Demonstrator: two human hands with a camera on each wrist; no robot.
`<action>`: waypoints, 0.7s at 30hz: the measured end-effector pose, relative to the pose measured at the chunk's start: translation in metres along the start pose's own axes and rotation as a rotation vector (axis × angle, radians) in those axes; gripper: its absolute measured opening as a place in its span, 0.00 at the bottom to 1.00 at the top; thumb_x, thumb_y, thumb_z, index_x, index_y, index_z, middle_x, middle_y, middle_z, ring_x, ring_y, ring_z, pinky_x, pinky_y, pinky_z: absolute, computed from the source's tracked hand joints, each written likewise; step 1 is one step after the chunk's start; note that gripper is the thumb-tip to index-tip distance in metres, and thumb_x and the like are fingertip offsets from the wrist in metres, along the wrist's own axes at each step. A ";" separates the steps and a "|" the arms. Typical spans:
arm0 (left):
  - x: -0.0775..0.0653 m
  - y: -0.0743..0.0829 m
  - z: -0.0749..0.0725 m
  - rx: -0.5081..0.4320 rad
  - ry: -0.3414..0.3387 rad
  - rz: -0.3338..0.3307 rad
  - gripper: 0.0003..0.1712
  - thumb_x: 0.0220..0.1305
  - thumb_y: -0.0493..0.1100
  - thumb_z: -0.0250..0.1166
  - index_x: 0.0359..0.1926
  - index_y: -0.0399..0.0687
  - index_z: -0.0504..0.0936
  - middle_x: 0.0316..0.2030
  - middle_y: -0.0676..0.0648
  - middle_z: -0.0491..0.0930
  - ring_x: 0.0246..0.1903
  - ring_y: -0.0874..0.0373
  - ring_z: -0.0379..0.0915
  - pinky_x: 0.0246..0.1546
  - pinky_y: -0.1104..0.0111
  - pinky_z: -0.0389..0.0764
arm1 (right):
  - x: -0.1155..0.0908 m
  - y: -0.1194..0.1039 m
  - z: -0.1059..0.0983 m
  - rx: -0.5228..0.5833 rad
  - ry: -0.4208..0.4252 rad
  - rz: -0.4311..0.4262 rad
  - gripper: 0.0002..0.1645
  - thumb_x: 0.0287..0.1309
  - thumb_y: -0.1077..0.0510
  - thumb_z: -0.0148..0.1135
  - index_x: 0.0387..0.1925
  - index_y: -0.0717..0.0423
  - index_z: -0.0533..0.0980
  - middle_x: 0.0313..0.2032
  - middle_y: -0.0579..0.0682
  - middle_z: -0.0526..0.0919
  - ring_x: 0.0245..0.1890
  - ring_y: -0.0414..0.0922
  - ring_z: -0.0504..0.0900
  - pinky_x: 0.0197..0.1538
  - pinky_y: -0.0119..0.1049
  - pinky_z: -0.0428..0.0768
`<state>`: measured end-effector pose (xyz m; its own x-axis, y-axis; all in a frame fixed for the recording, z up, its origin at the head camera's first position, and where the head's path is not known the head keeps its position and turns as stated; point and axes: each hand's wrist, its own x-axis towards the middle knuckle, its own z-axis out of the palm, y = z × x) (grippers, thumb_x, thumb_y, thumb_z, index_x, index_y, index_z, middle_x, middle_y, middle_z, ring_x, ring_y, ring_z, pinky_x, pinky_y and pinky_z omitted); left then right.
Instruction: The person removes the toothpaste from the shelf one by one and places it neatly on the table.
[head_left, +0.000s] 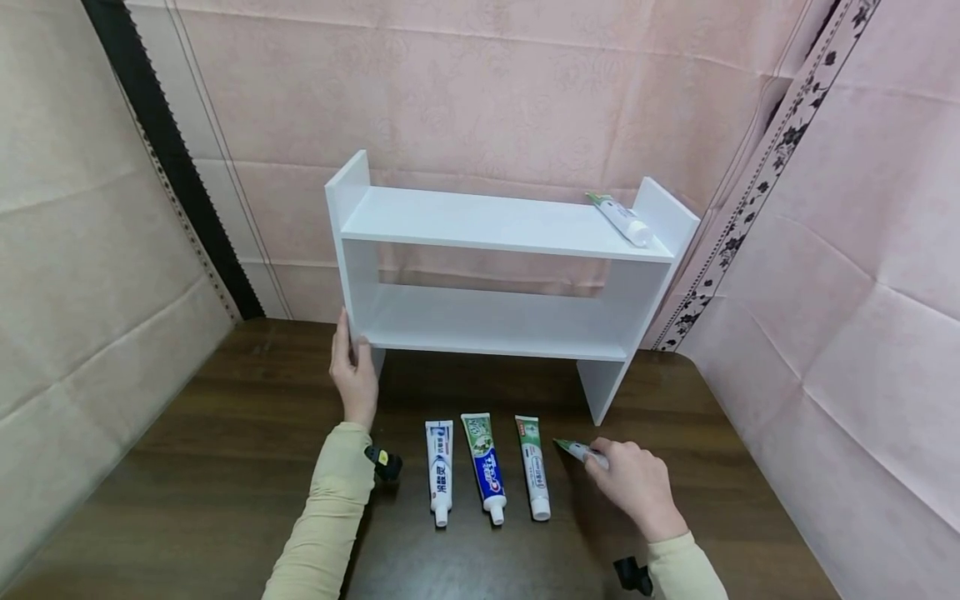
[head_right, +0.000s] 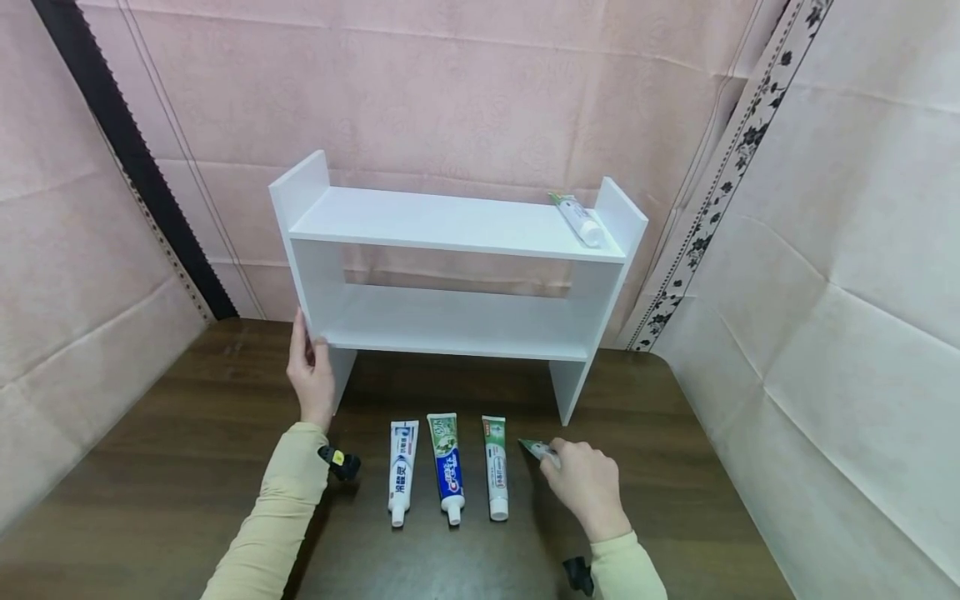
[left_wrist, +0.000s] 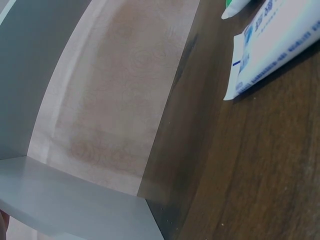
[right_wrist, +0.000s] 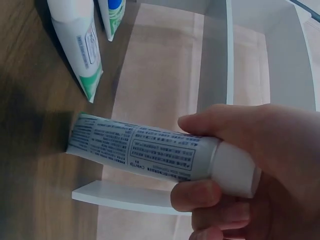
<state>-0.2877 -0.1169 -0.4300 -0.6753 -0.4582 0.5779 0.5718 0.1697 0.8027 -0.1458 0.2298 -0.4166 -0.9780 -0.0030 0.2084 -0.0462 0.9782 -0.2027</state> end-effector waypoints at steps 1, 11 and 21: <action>0.000 -0.001 0.000 0.003 0.000 -0.001 0.29 0.71 0.33 0.49 0.72 0.49 0.63 0.63 0.39 0.70 0.58 0.65 0.65 0.56 0.75 0.68 | 0.000 0.000 0.002 0.003 -0.006 0.004 0.11 0.54 0.55 0.62 0.37 0.54 0.84 0.26 0.53 0.84 0.16 0.44 0.69 0.18 0.37 0.63; -0.001 -0.002 0.001 0.013 0.000 0.010 0.30 0.71 0.33 0.49 0.72 0.49 0.63 0.61 0.37 0.70 0.55 0.69 0.65 0.55 0.77 0.68 | 0.000 0.003 0.017 -0.014 -0.074 0.006 0.15 0.51 0.55 0.65 0.40 0.55 0.85 0.33 0.57 0.87 0.21 0.47 0.75 0.20 0.41 0.68; 0.000 -0.001 0.002 0.000 0.007 0.012 0.29 0.70 0.33 0.49 0.71 0.45 0.63 0.61 0.36 0.70 0.54 0.68 0.65 0.54 0.75 0.68 | -0.001 0.006 0.027 -0.027 -0.099 -0.033 0.16 0.48 0.55 0.67 0.40 0.55 0.84 0.29 0.55 0.85 0.20 0.45 0.72 0.20 0.41 0.68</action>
<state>-0.2890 -0.1159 -0.4302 -0.6647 -0.4626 0.5867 0.5800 0.1755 0.7955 -0.1508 0.2302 -0.4440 -0.9913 -0.0549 0.1193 -0.0750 0.9824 -0.1710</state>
